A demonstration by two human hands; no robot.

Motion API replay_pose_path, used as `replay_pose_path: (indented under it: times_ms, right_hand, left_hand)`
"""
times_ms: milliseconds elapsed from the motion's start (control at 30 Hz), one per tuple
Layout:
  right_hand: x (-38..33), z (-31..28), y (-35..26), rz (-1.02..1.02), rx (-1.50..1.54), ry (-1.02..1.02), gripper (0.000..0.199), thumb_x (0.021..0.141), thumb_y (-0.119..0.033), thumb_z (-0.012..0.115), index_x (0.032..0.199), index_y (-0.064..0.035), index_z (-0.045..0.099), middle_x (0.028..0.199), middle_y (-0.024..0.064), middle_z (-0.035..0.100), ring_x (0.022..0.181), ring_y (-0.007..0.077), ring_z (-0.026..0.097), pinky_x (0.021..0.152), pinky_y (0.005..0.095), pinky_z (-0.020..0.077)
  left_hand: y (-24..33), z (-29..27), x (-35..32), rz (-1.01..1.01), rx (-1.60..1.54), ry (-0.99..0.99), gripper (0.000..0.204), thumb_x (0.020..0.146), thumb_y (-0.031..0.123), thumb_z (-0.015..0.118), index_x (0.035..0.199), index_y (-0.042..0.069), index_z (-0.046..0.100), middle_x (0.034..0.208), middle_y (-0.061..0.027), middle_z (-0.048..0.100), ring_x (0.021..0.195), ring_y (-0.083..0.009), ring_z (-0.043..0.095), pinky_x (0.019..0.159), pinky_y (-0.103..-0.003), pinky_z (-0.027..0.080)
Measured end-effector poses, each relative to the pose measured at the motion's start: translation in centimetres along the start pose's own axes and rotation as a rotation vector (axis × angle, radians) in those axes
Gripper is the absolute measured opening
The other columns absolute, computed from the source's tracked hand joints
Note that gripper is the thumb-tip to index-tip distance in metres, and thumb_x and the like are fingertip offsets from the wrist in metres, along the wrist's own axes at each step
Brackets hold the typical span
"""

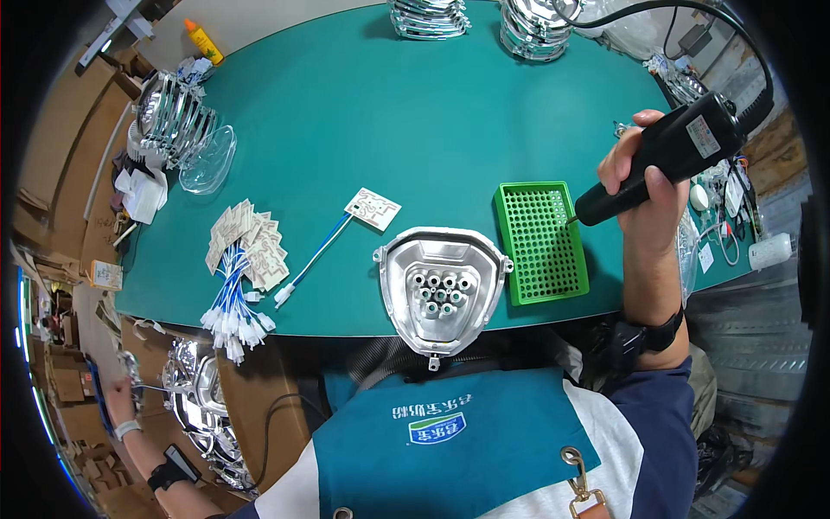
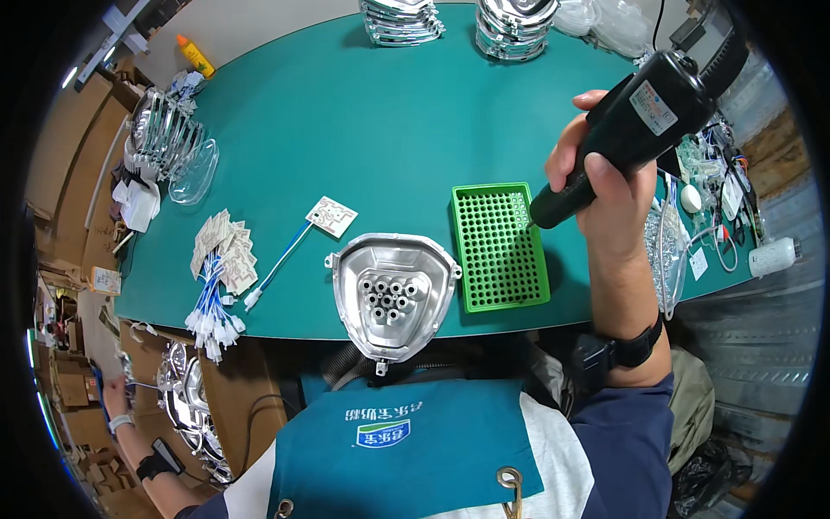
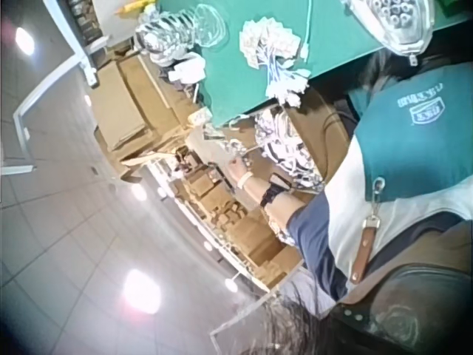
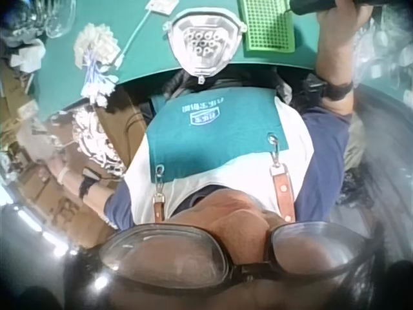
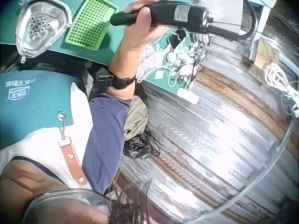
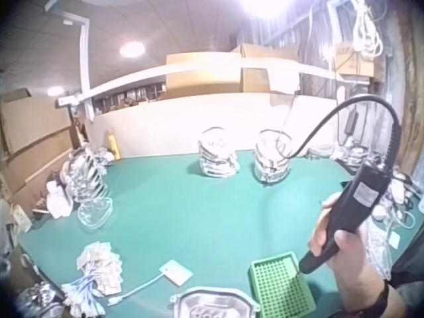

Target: The worker is assembling and securing internal metal and electrical components into polished metal housings using a power screwdriver.

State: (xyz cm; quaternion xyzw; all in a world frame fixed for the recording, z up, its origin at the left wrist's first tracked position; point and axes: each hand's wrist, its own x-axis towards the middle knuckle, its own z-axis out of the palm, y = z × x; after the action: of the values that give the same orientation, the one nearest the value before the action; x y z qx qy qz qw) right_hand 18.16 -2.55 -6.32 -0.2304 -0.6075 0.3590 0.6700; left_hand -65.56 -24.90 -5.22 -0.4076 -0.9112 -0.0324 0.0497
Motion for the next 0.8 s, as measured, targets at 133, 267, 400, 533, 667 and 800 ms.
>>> replay_pose_path:
  times_ms: [133,267,400,533,667,800]
  right_hand:
    - [-0.1,-0.2,0.0,0.017,0.020,0.039,0.046,0.080,-0.017,0.059,0.117,0.0048,0.044,0.069,0.0087,0.054,0.055,0.0152,0.052,0.051,0.0261,0.0411]
    - [0.0,0.1,0.1,0.000,-0.011,-0.028,0.047,0.079,-0.016,0.058,0.118,0.0054,0.044,0.070,0.0091,0.054,0.057,0.0152,0.053,0.052,0.0261,0.0417]
    - [0.0,0.3,-0.6,0.071,-0.117,0.041,0.041,0.082,-0.008,0.055,0.119,0.0055,0.044,0.070,0.0082,0.055,0.061,0.0144,0.055,0.057,0.0254,0.0431]
    - [-0.8,4.3,-0.3,0.022,-0.581,0.449,0.035,0.087,-0.011,0.062,0.116,0.0010,0.045,0.083,0.0062,0.055,0.071,0.0136,0.058,0.070,0.0283,0.0482]
    - [-1.6,4.1,0.0,0.011,-0.611,0.420,0.038,0.086,-0.006,0.063,0.117,-0.0006,0.041,0.088,0.0062,0.056,0.075,0.0131,0.059,0.072,0.0273,0.0489]
    - [-1.7,3.8,-0.9,-0.044,-0.445,0.447,0.041,0.084,0.001,0.058,0.122,0.0001,0.041,0.089,0.0074,0.058,0.077,0.0124,0.057,0.075,0.0272,0.0468]
  left_hand:
    - [-3.0,7.2,0.7,-0.108,-0.189,-0.242,0.046,0.085,0.039,0.060,0.093,-0.006,0.061,0.073,-0.0176,0.062,0.065,-0.0274,0.059,0.063,-0.038,0.046]
    - [-0.2,8.5,1.8,-0.226,-0.382,-0.505,0.048,0.084,0.040,0.061,0.099,-0.006,0.060,0.077,-0.0192,0.063,0.070,-0.0324,0.061,0.069,-0.040,0.048]
    - [13.7,4.2,1.2,0.168,0.125,-0.158,0.045,0.085,0.030,0.062,0.114,-0.004,0.056,0.095,-0.0182,0.065,0.087,-0.0315,0.063,0.079,-0.040,0.048]
    - [23.7,-1.1,-3.1,0.588,-0.175,0.061,0.038,0.082,0.013,0.062,0.116,0.000,0.054,0.108,-0.0161,0.061,0.103,-0.0312,0.058,0.090,-0.039,0.044]
    - [38.9,-3.7,-9.7,1.214,-0.218,-0.007,0.043,0.074,0.008,0.067,0.116,0.005,0.057,0.112,-0.0142,0.059,0.108,-0.0318,0.053,0.096,-0.039,0.041]
    - [50.1,-0.7,-12.3,1.663,-0.136,-0.152,0.045,0.073,0.006,0.068,0.115,0.006,0.054,0.114,-0.0119,0.058,0.108,-0.0287,0.054,0.093,-0.038,0.044]
